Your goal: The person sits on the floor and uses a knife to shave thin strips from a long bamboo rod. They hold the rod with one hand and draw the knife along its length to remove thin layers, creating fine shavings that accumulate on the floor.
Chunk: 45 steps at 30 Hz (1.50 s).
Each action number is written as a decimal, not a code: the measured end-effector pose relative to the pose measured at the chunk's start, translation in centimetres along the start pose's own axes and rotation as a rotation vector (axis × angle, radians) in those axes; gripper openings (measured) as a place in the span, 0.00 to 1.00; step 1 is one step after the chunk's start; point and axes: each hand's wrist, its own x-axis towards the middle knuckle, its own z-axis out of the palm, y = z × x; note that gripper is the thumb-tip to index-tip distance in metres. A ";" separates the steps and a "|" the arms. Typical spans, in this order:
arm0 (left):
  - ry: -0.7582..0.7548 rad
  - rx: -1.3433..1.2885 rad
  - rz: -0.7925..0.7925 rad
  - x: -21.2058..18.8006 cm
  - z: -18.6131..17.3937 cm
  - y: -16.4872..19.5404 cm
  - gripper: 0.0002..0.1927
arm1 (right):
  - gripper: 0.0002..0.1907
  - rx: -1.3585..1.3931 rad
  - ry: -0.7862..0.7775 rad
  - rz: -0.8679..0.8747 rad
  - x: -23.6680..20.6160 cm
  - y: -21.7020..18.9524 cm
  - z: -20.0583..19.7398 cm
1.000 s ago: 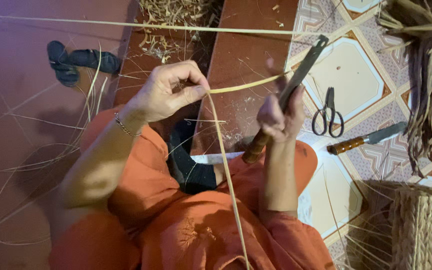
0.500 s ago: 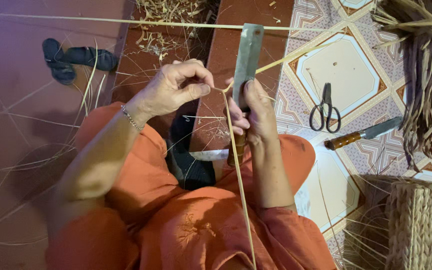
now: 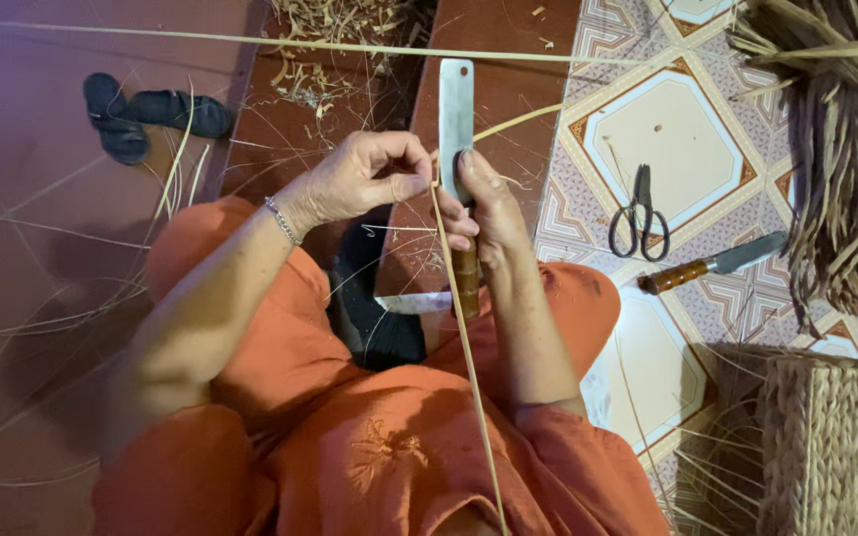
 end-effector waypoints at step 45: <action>0.403 -0.190 -0.095 -1.5 -1.3 -4.8 0.05 | 0.27 0.170 0.048 -0.146 2.4 0.4 -8.6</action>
